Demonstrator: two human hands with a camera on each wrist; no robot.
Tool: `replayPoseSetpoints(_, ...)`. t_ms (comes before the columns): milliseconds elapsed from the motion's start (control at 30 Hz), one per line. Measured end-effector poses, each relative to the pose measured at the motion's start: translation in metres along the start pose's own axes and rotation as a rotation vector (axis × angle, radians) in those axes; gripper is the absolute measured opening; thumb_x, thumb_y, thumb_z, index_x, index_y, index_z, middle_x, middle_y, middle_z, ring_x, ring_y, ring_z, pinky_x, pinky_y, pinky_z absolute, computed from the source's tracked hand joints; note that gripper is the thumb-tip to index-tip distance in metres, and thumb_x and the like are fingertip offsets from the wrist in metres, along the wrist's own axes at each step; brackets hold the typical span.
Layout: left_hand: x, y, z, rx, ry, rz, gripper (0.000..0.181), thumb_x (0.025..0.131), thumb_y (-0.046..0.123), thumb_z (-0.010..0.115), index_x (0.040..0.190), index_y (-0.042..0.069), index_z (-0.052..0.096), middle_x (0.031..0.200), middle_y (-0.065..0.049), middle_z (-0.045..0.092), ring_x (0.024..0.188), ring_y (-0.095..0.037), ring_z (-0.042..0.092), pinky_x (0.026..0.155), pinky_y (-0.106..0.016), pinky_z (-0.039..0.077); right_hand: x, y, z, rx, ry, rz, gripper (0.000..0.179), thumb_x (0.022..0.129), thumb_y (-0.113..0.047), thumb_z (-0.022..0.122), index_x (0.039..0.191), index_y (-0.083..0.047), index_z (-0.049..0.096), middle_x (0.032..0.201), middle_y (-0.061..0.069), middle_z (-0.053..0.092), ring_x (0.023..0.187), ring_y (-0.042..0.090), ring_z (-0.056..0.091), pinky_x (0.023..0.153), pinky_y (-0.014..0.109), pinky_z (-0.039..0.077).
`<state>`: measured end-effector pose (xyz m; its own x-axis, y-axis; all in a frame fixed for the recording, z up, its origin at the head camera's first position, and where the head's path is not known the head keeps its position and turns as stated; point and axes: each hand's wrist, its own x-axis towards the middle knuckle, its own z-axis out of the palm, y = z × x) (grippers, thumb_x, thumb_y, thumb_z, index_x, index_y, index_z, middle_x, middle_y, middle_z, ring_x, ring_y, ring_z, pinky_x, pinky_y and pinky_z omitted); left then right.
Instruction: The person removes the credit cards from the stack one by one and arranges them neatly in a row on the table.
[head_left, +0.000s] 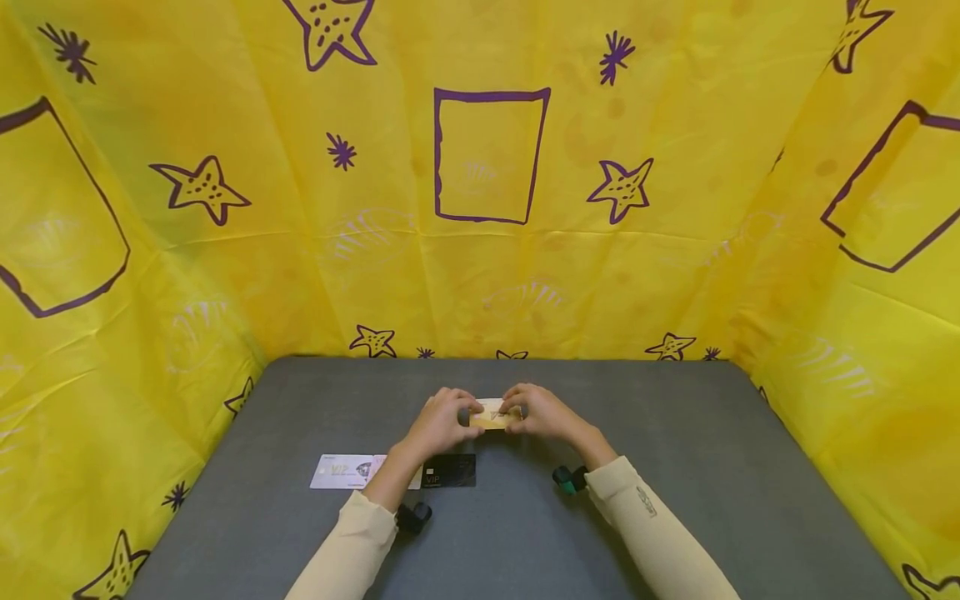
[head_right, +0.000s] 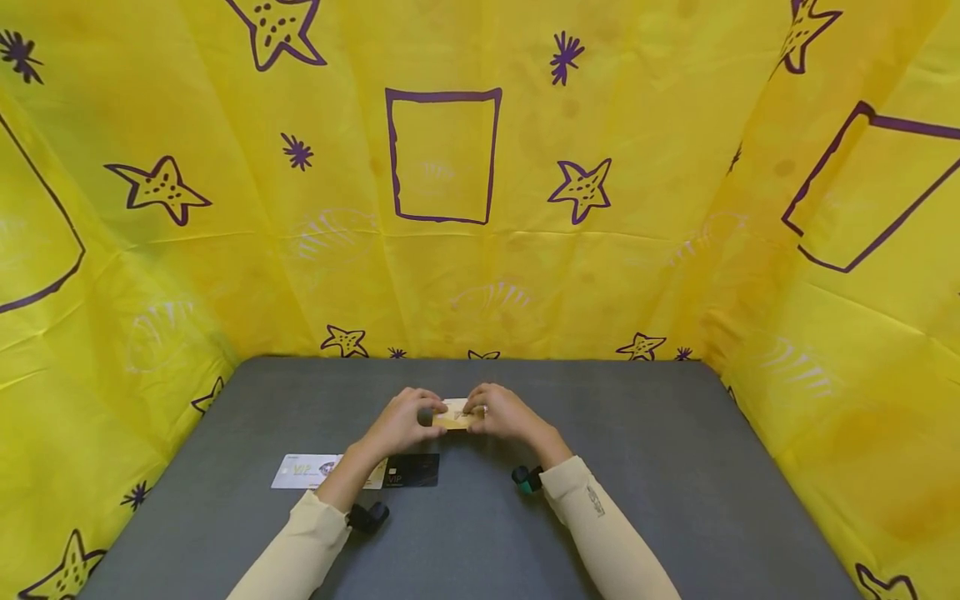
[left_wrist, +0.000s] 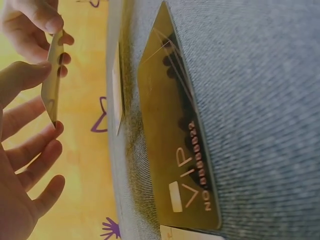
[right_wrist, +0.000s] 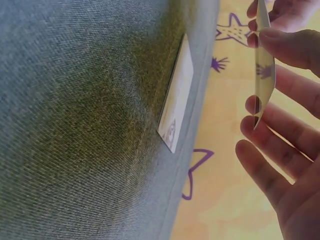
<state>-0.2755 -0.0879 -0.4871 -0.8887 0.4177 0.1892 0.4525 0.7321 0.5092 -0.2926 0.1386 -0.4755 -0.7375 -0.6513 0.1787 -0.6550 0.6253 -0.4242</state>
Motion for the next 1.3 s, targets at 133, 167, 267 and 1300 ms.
replayPoseSetpoints(133, -0.004, 0.0, 0.002, 0.003, -0.003, 0.01, 0.027, 0.08, 0.029, 0.08, 0.102, 0.014, 0.074, 0.114, -0.007, 0.067, 0.11, -0.029, 0.055, 0.099, -0.054, 0.04, -0.003, -0.002, 0.001, 0.008, -0.003, 0.009, 0.021, 0.079, -0.016, 0.079, 0.099, -0.009, 0.074, 0.114, 0.011, 0.064, 0.104, 0.029, 0.061, 0.089, 0.045, 0.051)
replayPoseSetpoints(167, -0.004, 0.001, 0.002, 0.006, -0.002, 0.016, 0.027, 0.079, 0.029, 0.08, 0.102, 0.014, 0.074, 0.113, -0.007, 0.067, 0.11, -0.029, 0.055, 0.099, -0.054, 0.04, -0.004, -0.003, 0.001, 0.014, -0.006, 0.012, 0.021, 0.079, -0.016, 0.079, 0.099, -0.009, 0.074, 0.115, 0.011, 0.064, 0.104, 0.03, 0.061, 0.088, 0.045, 0.051)
replayPoseSetpoints(267, -0.007, 0.002, 0.003, 0.0, -0.002, 0.022, 0.027, 0.079, 0.028, 0.08, 0.101, 0.014, 0.074, 0.113, -0.008, 0.067, 0.11, -0.029, 0.055, 0.098, -0.054, 0.041, -0.007, -0.005, 0.001, 0.02, -0.014, 0.019, 0.02, 0.079, -0.015, 0.079, 0.098, -0.01, 0.074, 0.113, 0.011, 0.063, 0.104, 0.029, 0.06, 0.088, 0.046, 0.05)
replayPoseSetpoints(1300, -0.024, 0.011, 0.016, 0.07, -0.184, 0.032, 0.031, 0.077, 0.026, 0.079, 0.105, 0.013, 0.073, 0.109, -0.007, 0.07, 0.106, -0.027, 0.058, 0.094, -0.048, 0.044, -0.029, -0.007, 0.018, 0.041, -0.13, 0.068, 0.023, 0.075, -0.02, 0.082, 0.096, -0.013, 0.074, 0.1, -0.001, 0.063, 0.088, 0.014, 0.054, 0.076, 0.028, 0.045)
